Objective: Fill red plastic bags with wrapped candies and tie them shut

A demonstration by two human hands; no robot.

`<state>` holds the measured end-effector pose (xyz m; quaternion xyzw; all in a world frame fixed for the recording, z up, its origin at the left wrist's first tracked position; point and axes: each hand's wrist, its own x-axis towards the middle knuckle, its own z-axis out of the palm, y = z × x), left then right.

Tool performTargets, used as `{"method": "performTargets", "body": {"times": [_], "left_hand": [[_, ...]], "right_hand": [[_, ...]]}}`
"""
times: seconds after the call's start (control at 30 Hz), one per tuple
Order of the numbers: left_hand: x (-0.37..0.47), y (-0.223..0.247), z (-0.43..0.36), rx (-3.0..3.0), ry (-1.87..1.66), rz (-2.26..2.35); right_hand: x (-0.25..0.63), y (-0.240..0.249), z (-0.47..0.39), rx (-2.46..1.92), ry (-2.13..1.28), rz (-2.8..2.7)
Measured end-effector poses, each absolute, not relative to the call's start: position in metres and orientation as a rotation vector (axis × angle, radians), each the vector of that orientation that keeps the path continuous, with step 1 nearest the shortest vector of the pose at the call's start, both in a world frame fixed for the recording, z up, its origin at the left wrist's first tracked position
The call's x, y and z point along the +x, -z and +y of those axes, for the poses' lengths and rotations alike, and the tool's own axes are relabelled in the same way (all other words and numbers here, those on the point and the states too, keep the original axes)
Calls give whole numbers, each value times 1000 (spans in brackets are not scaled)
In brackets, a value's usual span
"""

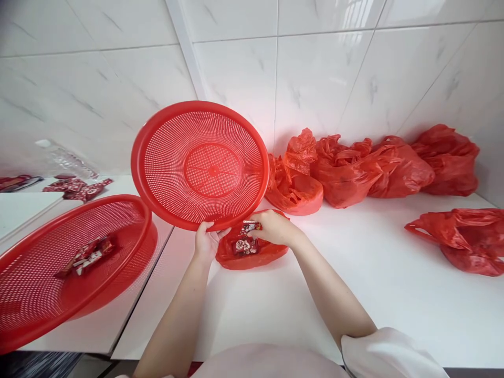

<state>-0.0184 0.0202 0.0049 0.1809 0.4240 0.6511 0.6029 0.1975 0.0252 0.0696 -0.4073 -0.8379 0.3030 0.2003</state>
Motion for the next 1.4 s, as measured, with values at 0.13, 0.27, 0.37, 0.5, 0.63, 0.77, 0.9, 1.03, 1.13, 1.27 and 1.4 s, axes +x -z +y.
{"method": "performTargets", "body": {"times": [0.13,0.27,0.37,0.5,0.63,0.77,0.9,1.03,1.13,1.27,1.4], "left_hand": [[-17,-5,20,417,-1532,972],[-18,-5,19,429,-1552,948],[-21,-6,19,471,-1547,937],[-23,-8,17,587,-1506,906],[-20,-8,15,791,-1610,781],[-28,-9,21,683,-2008,1026],[-55,-8,29,328,-2205,1325],[-79,-5,35,341,-2296,1455],[-87,-3,36,375,-2284,1491],[-93,-1,37,350,-2293,1502],[-90,-1,37,304,-2344,1451]], "right_hand": [[200,-67,27,-1186,-861,-2290],[202,-64,29,-1224,-1001,-2169],[202,-62,34,-1242,-1074,-1840],[199,-65,38,-1016,-1428,-1324],[199,-79,29,-809,-1467,-1069],[208,-100,13,-781,-1284,-942],[222,-114,4,-751,-1071,-917],[233,-120,2,-726,-914,-909],[240,-121,2,-719,-866,-929],[243,-121,3,-730,-877,-947],[241,-120,4,-756,-910,-953]]}}
